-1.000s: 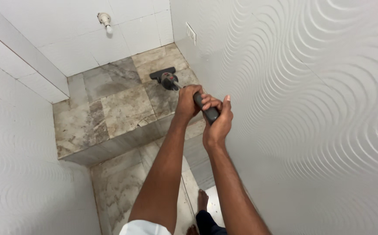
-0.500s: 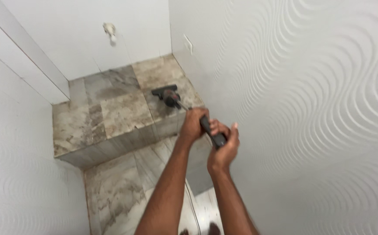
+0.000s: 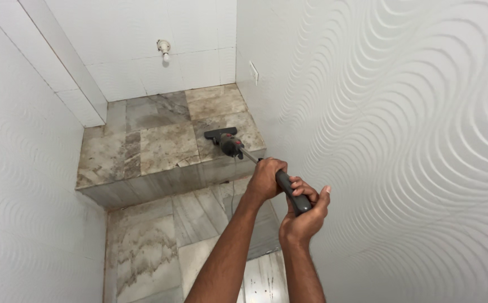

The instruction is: The person uses a handheld vacuum cleaner to clean the tiled floor and a raised tiled platform in a small room. They move the vacuum head back and forth across the surfaces to remove debris.

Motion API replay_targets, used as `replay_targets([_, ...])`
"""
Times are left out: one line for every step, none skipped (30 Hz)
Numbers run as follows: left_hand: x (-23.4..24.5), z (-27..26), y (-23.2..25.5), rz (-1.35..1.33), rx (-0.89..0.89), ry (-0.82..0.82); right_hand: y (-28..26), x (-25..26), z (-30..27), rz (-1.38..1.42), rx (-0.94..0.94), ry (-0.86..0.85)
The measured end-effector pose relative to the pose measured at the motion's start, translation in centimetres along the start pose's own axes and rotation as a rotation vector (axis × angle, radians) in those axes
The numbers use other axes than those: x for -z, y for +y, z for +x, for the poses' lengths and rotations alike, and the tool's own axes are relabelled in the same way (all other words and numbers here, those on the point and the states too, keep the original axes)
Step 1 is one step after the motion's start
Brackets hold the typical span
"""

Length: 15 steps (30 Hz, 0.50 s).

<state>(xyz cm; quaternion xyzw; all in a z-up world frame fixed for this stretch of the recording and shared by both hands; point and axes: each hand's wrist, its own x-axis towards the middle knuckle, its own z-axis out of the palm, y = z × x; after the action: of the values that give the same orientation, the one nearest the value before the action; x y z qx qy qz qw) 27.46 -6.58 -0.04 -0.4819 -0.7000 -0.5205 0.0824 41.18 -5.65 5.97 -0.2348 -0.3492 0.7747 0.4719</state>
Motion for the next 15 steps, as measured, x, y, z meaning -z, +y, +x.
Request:
replay_targets([-0.4,0.1,0.4,0.015,0.012,-0.014,-0.6,0.4,0.1,-0.011,-0.005,0.009])
replay_targets([-0.8,0.1,0.9,0.028,0.026,-0.026,-1.1,0.7,0.2,-0.006,-0.004,0.014])
replay_targets([-1.2,0.1,1.3,0.042,0.040,-0.039,-1.6,1.1,0.2,-0.001,-0.002,0.018])
replay_targets([-1.6,0.0,1.8,0.043,0.046,-0.031,-1.9,1.3,0.2,0.004,-0.004,0.023])
replay_targets([-1.9,-0.1,2.3,0.043,0.052,-0.024,-2.4,1.6,0.2,0.001,-0.003,0.019])
replay_targets([-2.1,-0.3,2.7,0.047,0.059,-0.017,-2.9,1.9,0.2,0.001,-0.004,0.017])
replay_targets([-2.3,-0.4,3.1,0.054,0.055,-0.014,-3.3,2.2,0.2,0.001,-0.005,0.014])
replay_targets([-2.5,-0.3,3.4,0.059,0.048,-0.010,-3.6,2.4,0.2,0.010,0.003,0.016])
replay_targets([-2.8,-0.2,3.8,0.064,0.042,-0.007,-3.9,2.6,0.2,0.019,0.010,0.019])
replay_targets([-3.0,-0.2,4.1,0.062,0.046,-0.005,-4.2,2.7,0.2,0.030,0.017,0.020])
replay_targets([-3.1,-0.2,4.5,0.061,0.051,-0.003,-4.5,2.8,0.3,0.043,0.029,0.026])
replay_targets([-3.2,-0.3,4.8,0.061,0.056,-0.002,-4.8,2.9,0.3,0.058,0.038,0.031])
replay_targets([-3.4,-0.3,5.2,0.056,0.067,0.000,-5.1,3.0,0.3,0.072,0.048,0.037])
replay_targets([-3.6,-0.4,5.5,0.051,0.078,0.003,-5.3,3.2,0.3,0.077,0.045,0.037])
replay_targets([-3.7,-0.5,5.8,0.046,0.090,0.006,-5.6,3.3,0.3,0.082,0.041,0.036])
